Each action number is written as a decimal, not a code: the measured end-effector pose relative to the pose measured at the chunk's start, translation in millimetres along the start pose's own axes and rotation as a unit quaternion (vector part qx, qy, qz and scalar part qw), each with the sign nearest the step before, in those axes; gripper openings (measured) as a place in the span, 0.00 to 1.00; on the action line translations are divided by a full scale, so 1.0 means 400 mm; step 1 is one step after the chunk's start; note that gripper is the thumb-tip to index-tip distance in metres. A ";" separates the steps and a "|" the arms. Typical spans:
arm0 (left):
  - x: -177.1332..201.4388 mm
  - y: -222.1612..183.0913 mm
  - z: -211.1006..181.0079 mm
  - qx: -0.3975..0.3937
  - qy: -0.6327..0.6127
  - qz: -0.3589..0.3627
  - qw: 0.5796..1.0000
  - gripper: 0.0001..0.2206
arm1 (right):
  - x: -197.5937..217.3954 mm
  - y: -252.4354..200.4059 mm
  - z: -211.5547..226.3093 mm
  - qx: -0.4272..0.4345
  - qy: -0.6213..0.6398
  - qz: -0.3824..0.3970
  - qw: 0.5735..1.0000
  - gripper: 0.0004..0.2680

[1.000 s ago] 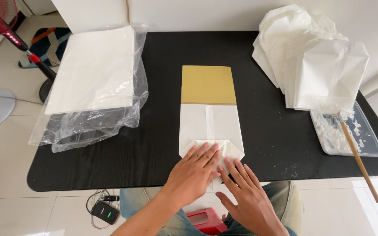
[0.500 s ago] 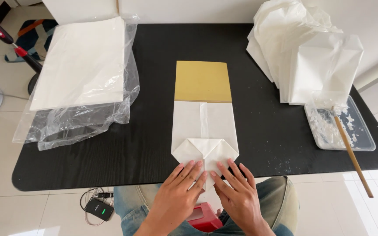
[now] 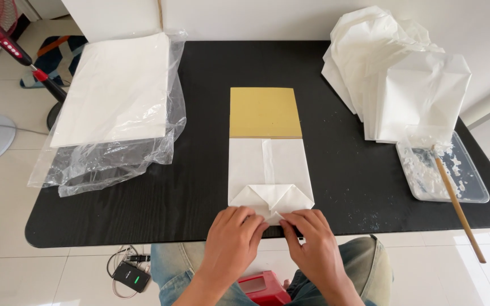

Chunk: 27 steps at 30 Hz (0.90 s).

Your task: Manually folding and gluing the bottom of white bags using a template and a brush.

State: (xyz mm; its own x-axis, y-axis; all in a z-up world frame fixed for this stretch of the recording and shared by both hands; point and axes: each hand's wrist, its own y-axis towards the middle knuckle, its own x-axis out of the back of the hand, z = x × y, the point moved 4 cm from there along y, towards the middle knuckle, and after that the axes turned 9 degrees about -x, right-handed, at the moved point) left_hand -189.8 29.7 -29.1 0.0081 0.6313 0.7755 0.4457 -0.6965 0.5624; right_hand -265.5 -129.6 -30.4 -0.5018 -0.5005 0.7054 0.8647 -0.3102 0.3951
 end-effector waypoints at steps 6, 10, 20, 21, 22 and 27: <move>-0.031 0.059 0.041 0.123 -0.054 0.084 0.987 0.11 | -0.004 0.052 -0.014 -0.203 0.015 0.060 0.977 0.09; -0.034 0.087 0.069 0.219 -0.082 0.160 0.959 0.21 | 0.003 0.094 -0.009 -0.321 0.011 0.122 0.939 0.11; 0.012 0.028 0.058 0.126 -0.174 0.146 0.966 0.27 | 0.037 0.070 -0.035 -0.294 0.045 0.231 0.926 0.05; 0.018 0.020 0.046 0.057 -0.127 0.101 0.985 0.25 | 0.038 0.057 -0.040 -0.233 0.047 0.204 0.950 0.05; 0.022 0.019 0.035 -0.017 -0.078 0.054 0.995 0.23 | 0.041 0.051 -0.047 -0.170 0.049 0.172 0.969 0.06; 0.031 -0.015 -0.006 -0.109 -0.014 -0.013 0.994 0.18 | 0.030 -0.018 -0.030 0.073 -0.014 0.019 0.997 0.08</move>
